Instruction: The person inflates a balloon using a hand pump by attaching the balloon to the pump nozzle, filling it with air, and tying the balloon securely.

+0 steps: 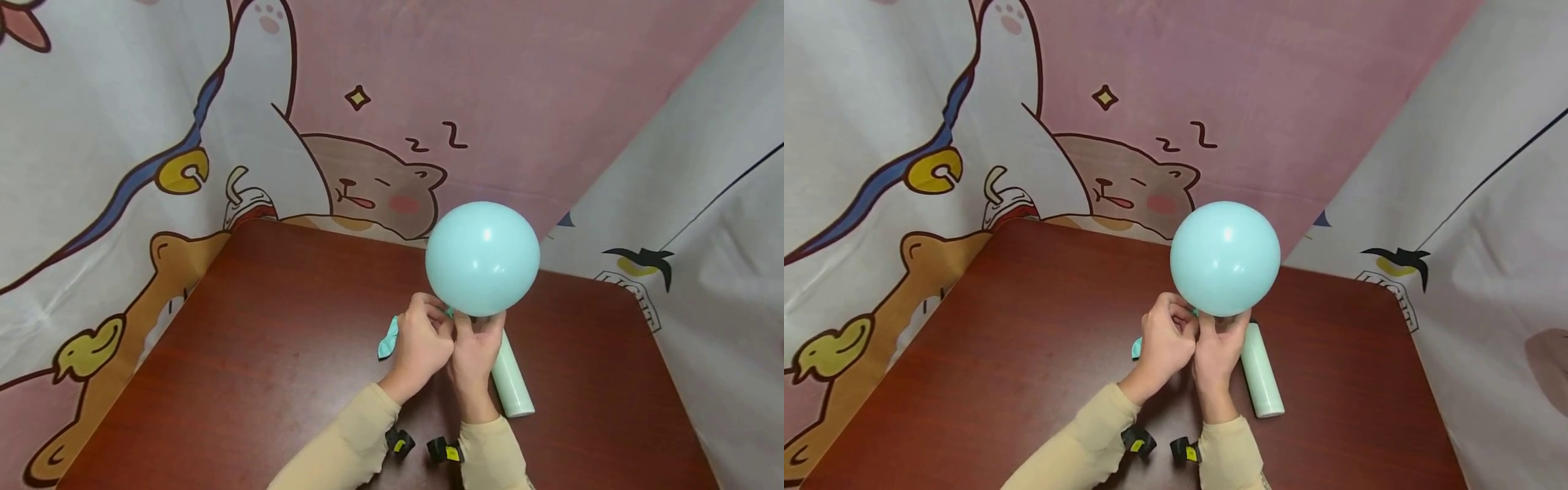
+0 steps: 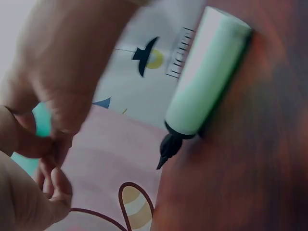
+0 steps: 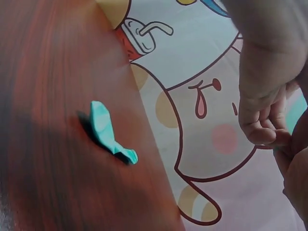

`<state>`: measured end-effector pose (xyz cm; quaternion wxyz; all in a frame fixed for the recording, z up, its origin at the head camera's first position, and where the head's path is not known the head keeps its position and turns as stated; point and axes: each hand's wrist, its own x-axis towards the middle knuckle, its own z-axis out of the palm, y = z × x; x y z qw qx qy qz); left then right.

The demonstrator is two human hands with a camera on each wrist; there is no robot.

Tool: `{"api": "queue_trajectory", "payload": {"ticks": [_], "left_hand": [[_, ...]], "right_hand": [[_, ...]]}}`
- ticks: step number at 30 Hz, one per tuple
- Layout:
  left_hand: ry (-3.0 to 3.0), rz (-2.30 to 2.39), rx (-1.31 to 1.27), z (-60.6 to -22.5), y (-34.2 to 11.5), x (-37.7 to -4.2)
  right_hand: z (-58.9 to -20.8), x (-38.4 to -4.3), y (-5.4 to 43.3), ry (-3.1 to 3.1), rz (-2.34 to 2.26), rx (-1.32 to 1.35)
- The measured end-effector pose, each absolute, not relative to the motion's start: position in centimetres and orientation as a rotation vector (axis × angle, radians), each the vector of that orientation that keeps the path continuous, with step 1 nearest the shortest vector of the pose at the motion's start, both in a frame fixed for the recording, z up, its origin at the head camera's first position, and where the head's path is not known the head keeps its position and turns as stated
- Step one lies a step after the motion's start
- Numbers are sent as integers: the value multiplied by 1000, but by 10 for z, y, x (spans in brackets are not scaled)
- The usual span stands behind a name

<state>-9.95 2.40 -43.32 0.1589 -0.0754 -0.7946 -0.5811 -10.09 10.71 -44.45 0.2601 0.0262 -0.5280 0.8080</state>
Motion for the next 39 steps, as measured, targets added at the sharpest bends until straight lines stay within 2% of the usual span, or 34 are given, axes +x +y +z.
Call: {"api": "queue_trajectory", "payload": {"ticks": [8, 21, 31, 39], "left_hand": [[-2347, -1663, -143, -422, 15, -115], [-2184, -1634, -218, -428, 28, -108], [-2472, -1440, -221, -413, 17, -119], [-2553, -1160, -272, -408, 19, -116]], "right_hand": [[-445, -101, 105, -1415, 2141, 119], [-438, -102, 109, -1480, 2029, 151], [-444, -101, 109, -1578, 1975, 211], [-449, -101, 104, -1586, 1937, 142]]}}
